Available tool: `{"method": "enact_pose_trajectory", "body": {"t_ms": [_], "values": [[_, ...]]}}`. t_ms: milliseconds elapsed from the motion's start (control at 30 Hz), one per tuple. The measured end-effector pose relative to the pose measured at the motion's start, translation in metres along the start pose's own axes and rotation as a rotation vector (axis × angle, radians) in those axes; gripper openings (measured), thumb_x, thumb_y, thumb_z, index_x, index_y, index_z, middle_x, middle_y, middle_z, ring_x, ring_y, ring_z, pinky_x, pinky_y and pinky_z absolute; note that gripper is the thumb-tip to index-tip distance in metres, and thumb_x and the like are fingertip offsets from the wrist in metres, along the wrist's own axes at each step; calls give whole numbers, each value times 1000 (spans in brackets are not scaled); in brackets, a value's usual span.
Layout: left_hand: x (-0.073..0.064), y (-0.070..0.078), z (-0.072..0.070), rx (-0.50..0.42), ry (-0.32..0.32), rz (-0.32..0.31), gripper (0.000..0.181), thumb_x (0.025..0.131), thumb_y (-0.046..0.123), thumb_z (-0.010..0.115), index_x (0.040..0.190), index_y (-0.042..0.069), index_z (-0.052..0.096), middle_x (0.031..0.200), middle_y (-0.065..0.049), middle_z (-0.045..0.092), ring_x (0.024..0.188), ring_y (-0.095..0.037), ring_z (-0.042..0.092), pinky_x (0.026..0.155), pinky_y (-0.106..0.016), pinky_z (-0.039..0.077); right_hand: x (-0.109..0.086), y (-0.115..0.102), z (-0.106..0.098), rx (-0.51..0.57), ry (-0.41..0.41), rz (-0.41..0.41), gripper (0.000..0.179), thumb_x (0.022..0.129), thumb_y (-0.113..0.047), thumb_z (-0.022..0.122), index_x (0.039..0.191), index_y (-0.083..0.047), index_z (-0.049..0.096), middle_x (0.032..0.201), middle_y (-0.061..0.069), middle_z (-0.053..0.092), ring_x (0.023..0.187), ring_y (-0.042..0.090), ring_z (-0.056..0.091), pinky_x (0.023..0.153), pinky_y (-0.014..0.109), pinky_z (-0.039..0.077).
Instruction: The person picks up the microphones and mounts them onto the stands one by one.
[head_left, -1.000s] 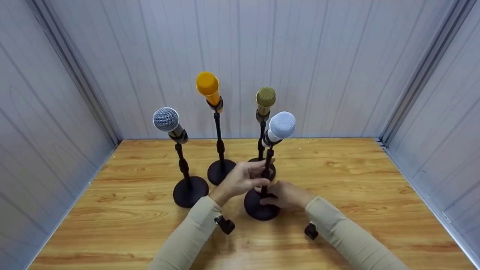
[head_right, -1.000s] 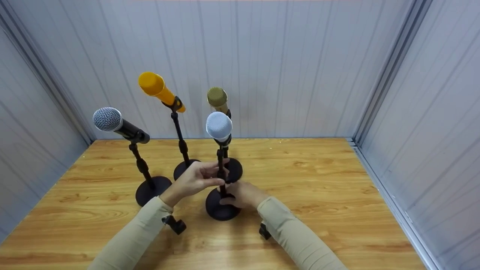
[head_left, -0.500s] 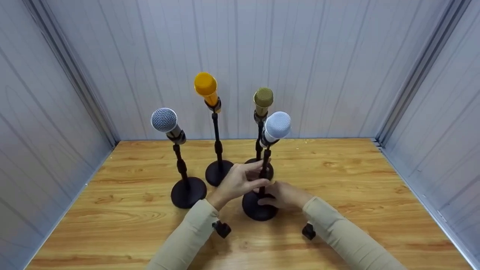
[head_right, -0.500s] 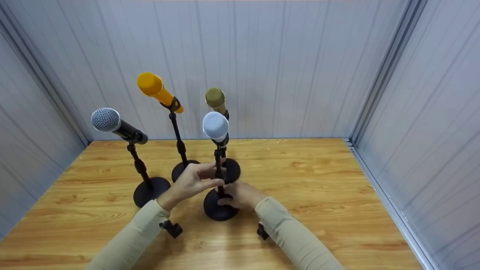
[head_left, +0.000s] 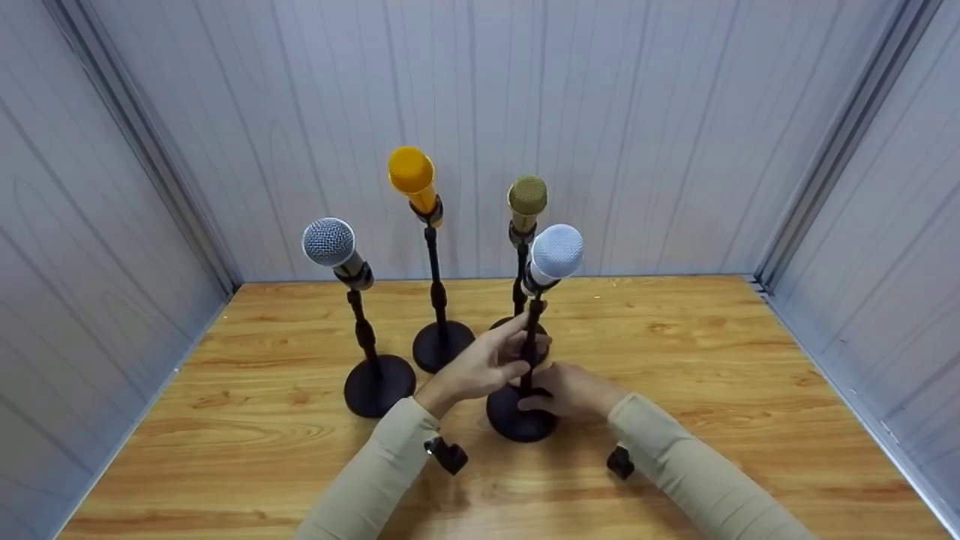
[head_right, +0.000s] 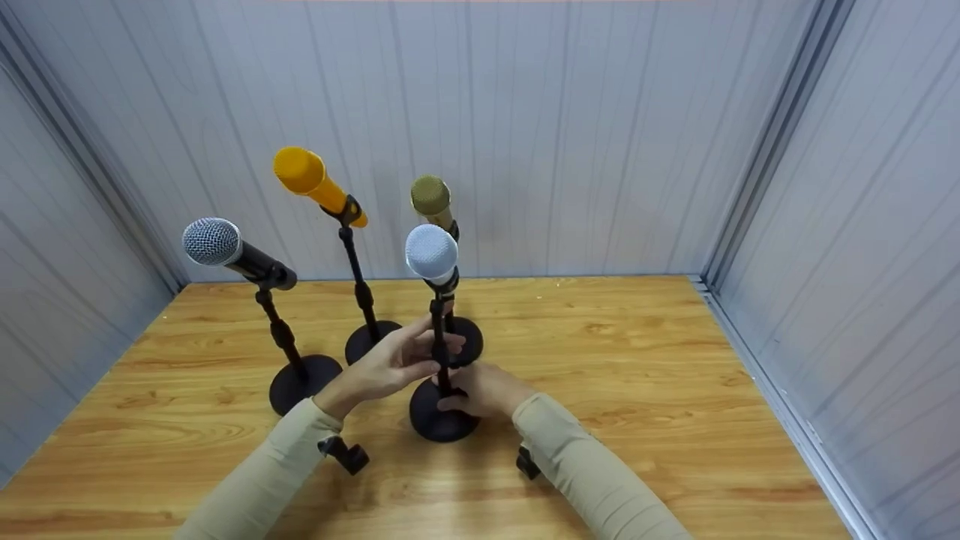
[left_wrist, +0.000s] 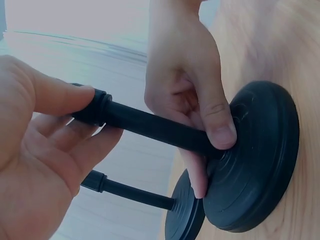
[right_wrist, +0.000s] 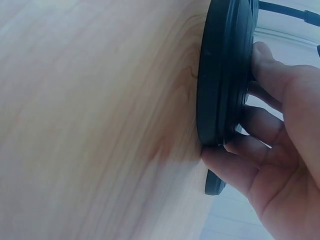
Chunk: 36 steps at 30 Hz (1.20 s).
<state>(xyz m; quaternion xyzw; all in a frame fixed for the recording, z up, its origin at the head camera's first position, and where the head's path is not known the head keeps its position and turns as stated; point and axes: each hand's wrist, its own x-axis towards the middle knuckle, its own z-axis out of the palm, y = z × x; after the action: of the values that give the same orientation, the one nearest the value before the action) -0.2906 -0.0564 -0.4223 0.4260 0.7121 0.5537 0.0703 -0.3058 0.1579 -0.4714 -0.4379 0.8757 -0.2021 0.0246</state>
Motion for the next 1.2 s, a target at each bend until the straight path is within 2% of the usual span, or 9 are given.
{"method": "enact_pose_trajectory", "body": {"t_ms": [200, 400, 567, 700, 767, 867, 1033, 1100, 1200], "values": [[0, 0, 4, 53, 72, 30, 78, 97, -8, 61, 162, 17, 26, 128, -16, 65, 115, -31, 65, 91, -35, 56, -1, 3, -2, -10, 9, -20, 26, 99, -34, 69, 83, -13, 66, 70, -10, 60, 64, 3, 55, 61, 24, 49], [-1, -2, 10, 182, 193, 54, 74, 91, 3, 75, 156, 10, 39, 121, -9, 70, 102, -16, 71, 84, -30, 58, -3, 3, -3, -16, 5, -26, 31, 99, -33, 68, 78, -12, 62, 67, -10, 56, 61, 2, 51, 57, 22, 45], [2, -5, 13, 328, 248, 144, 76, 89, 9, 80, 155, 11, 42, 113, -10, 71, 91, -14, 71, 79, -30, 59, -4, 2, -4, -8, 1, -20, 25, 100, -32, 67, 86, -12, 65, 74, -7, 63, 67, 3, 58, 61, 25, 50], [2, -6, 12, 450, 280, 218, 77, 88, 17, 82, 154, 13, 44, 108, -4, 68, 90, -12, 69, 79, -26, 57, -5, 2, -4, 0, 0, -13, 22, 100, -34, 66, 93, -13, 66, 78, -7, 64, 70, 3, 59, 64, 26, 51], [3, -5, 12, 438, 279, 240, 75, 89, 18, 81, 154, 12, 45, 108, -5, 67, 91, -14, 68, 81, -26, 57, -6, 2, -4, -2, -3, -11, 23, 100, -34, 66, 94, -13, 65, 78, -8, 63, 70, 3, 58, 64, 26, 51], [5, -3, 12, 335, 265, 247, 62, 94, 17, 75, 150, 10, 50, 108, -8, 68, 93, -16, 69, 82, -28, 57, -6, 2, -4, -11, 5, -33, 22, 100, -33, 67, 97, -12, 69, 81, -6, 66, 73, 4, 61, 66, 27, 53], [10, 3, 16, 160, 301, 186, 31, 103, 10, 61, 134, 4, 63, 109, -9, 73, 93, -15, 71, 81, -34, 58, -5, 2, -4, -21, 30, -74, 28, 99, -30, 69, 119, -11, 74, 96, -2, 74, 87, 8, 69, 78, 32, 57], [11, 5, 19, 131, 325, 148, 26, 104, 10, 59, 129, 4, 65, 111, -7, 74, 94, -15, 71, 81, -34, 58, -4, 2, -3, -30, 34, -74, 26, 99, -31, 69, 114, -11, 75, 92, -2, 74, 84, 8, 68, 76, 32, 57], [11, 7, 21, 131, 349, 88, 23, 106, 14, 57, 124, 4, 65, 114, -5, 73, 98, -15, 71, 82, -33, 57, -3, 3, -2, -40, 35, -61, 22, 98, -32, 69, 99, -10, 74, 82, -5, 71, 74, 6, 64, 69, 29, 55]]}}
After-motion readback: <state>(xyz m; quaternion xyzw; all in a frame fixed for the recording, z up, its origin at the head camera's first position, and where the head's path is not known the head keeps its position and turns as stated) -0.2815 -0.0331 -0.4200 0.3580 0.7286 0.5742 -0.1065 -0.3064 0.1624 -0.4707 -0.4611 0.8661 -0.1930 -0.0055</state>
